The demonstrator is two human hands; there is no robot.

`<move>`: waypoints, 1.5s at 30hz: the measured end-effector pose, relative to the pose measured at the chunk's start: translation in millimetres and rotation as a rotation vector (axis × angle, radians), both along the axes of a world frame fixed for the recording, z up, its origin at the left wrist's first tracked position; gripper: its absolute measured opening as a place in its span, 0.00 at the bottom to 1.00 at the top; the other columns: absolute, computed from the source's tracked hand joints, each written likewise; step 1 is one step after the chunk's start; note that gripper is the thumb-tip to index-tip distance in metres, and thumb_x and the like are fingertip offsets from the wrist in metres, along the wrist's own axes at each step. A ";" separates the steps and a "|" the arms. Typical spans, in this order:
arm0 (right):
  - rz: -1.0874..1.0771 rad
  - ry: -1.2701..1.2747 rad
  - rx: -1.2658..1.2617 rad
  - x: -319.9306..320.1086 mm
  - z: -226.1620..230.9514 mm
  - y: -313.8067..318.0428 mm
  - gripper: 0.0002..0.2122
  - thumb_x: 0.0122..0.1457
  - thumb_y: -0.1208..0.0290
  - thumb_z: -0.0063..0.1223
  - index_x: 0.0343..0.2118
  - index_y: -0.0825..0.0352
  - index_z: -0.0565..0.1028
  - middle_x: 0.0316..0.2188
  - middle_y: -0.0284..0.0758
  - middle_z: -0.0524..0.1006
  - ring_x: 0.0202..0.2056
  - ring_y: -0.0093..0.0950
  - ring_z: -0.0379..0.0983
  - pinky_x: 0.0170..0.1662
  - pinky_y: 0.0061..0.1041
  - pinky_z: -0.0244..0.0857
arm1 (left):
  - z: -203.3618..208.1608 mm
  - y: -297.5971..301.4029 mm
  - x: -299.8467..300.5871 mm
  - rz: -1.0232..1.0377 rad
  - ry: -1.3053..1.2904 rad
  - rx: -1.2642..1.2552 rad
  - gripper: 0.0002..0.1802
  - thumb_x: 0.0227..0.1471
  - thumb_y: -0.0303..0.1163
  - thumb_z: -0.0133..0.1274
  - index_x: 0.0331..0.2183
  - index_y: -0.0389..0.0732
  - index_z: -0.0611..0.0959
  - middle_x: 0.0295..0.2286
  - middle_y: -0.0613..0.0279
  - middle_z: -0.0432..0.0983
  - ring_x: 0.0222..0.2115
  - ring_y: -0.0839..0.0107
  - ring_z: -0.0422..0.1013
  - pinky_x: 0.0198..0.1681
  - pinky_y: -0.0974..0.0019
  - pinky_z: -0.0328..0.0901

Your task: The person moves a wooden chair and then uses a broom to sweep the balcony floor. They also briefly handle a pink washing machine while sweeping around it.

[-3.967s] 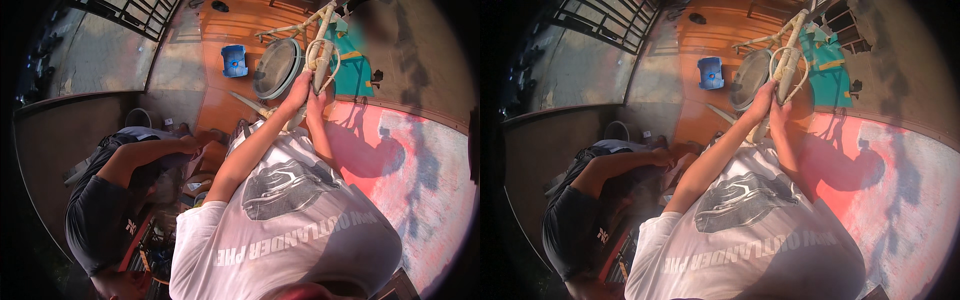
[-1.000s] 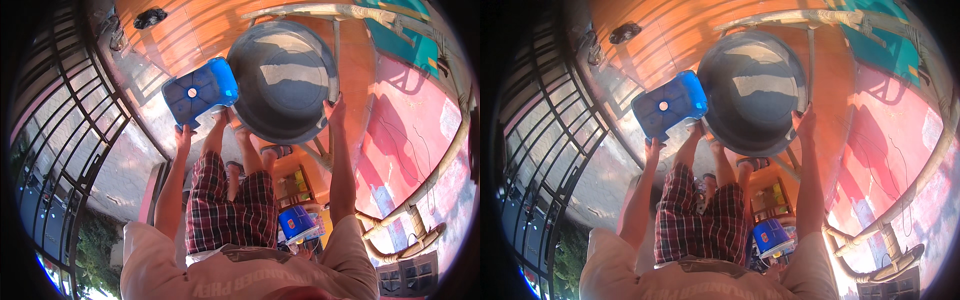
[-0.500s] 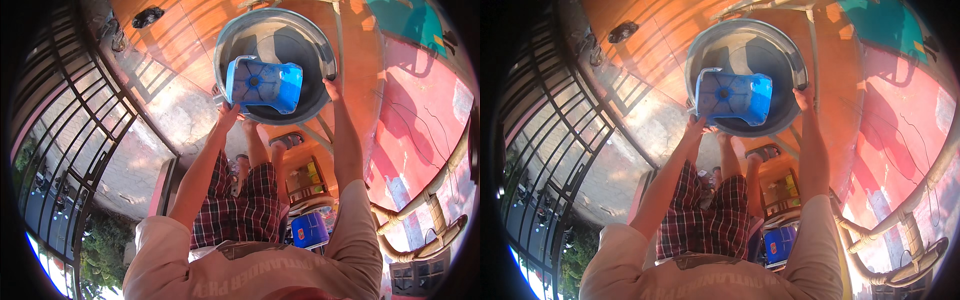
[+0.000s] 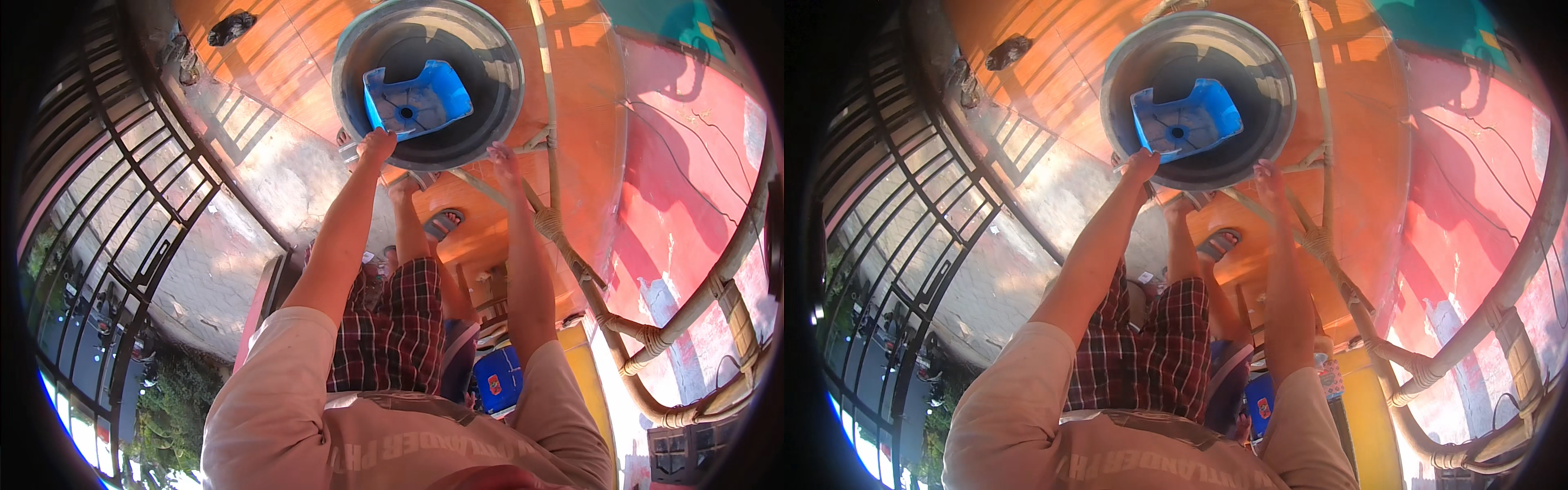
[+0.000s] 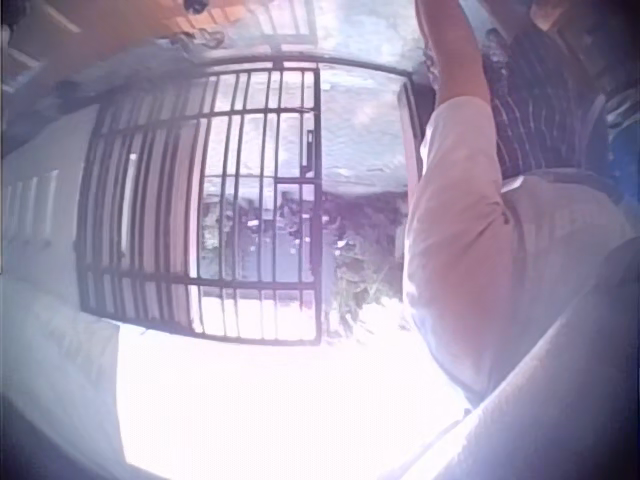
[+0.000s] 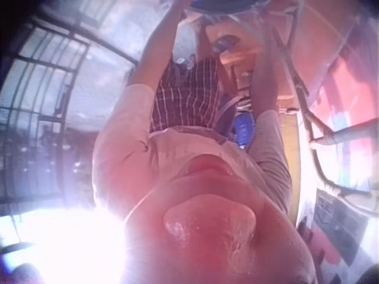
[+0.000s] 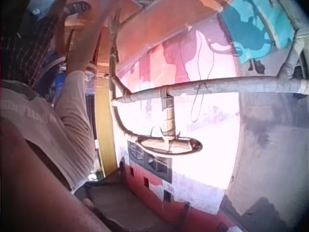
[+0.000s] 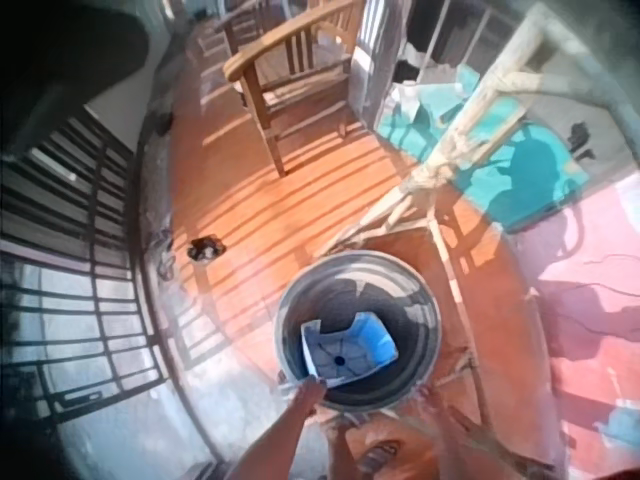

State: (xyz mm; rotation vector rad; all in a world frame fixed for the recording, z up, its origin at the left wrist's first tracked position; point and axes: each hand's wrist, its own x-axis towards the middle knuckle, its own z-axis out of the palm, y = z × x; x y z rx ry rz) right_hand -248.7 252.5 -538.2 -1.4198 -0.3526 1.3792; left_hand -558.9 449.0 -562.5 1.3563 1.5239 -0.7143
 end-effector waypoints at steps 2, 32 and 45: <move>-0.027 -0.188 -0.020 -74.2 61.7 4.1 0.18 0.64 0.73 0.53 0.56 0.70 0.68 0.50 0.39 0.73 0.53 0.28 0.71 0.55 0.27 0.65 | 10.2 -5.0 -7.4 -0.063 -0.064 0.087 0.25 0.56 0.49 0.45 0.46 0.44 0.81 0.45 0.47 0.79 0.48 0.49 0.75 0.50 0.50 0.68; -0.061 -1.613 -0.355 46.3 529.3 219.0 0.27 0.53 0.58 0.58 0.54 0.65 0.72 0.37 0.52 0.81 0.39 0.49 0.79 0.42 0.46 0.72 | 430.5 -344.6 -440.4 1.454 -0.208 0.133 0.18 0.59 0.38 0.43 0.47 0.42 0.76 0.34 0.58 0.78 0.25 0.66 0.74 0.25 0.60 0.66; -0.140 -1.633 -0.078 -13.6 552.7 145.2 0.26 0.51 0.62 0.57 0.56 0.58 0.73 0.29 0.51 0.80 0.32 0.52 0.78 0.36 0.50 0.71 | 446.2 -207.9 -400.5 0.962 -0.309 0.289 0.20 0.61 0.41 0.45 0.50 0.44 0.78 0.41 0.57 0.80 0.31 0.70 0.78 0.29 0.66 0.67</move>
